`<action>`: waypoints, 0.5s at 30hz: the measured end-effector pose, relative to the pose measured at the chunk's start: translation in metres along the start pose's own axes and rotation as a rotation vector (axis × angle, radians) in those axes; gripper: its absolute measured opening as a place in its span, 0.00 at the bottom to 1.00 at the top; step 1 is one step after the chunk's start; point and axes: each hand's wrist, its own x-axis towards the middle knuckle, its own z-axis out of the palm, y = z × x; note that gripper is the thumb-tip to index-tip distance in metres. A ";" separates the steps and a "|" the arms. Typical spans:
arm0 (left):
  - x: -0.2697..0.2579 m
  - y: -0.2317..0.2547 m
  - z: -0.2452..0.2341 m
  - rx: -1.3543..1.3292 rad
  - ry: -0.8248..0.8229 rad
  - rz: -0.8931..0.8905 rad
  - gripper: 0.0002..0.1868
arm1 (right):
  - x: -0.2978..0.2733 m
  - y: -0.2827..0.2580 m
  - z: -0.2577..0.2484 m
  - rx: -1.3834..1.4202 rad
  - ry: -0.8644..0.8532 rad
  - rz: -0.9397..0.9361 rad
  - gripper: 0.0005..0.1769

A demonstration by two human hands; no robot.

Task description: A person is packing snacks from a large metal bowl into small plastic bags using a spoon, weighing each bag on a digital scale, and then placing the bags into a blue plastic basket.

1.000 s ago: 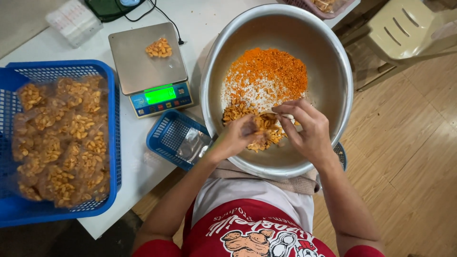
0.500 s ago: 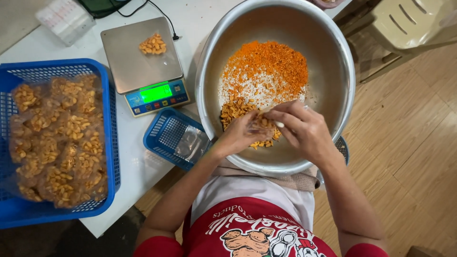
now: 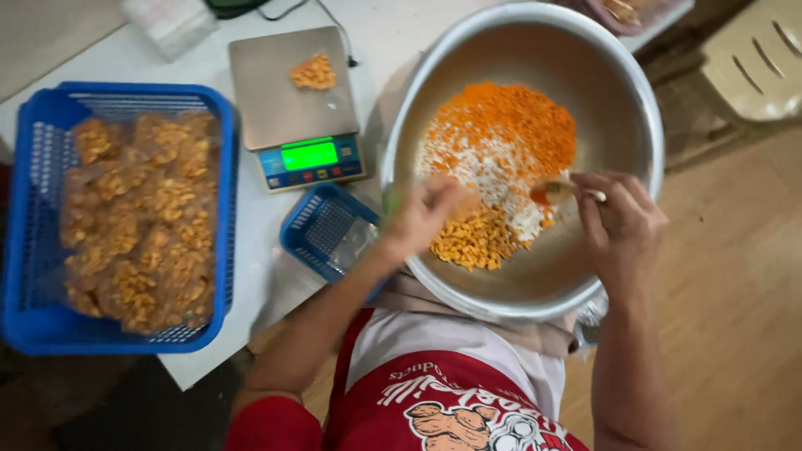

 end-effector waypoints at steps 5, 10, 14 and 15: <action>0.095 -0.014 -0.144 -0.028 0.299 0.225 0.07 | -0.007 0.020 0.034 0.094 -0.216 0.107 0.05; 0.138 -0.131 -0.213 0.578 0.605 0.215 0.10 | -0.017 0.028 0.058 0.139 -0.344 0.176 0.09; 0.125 -0.137 -0.188 1.074 0.629 0.430 0.15 | -0.021 0.034 0.065 0.076 -0.375 0.240 0.10; 0.110 -0.124 -0.179 1.083 0.542 0.502 0.20 | -0.024 0.034 0.067 0.048 -0.392 0.239 0.10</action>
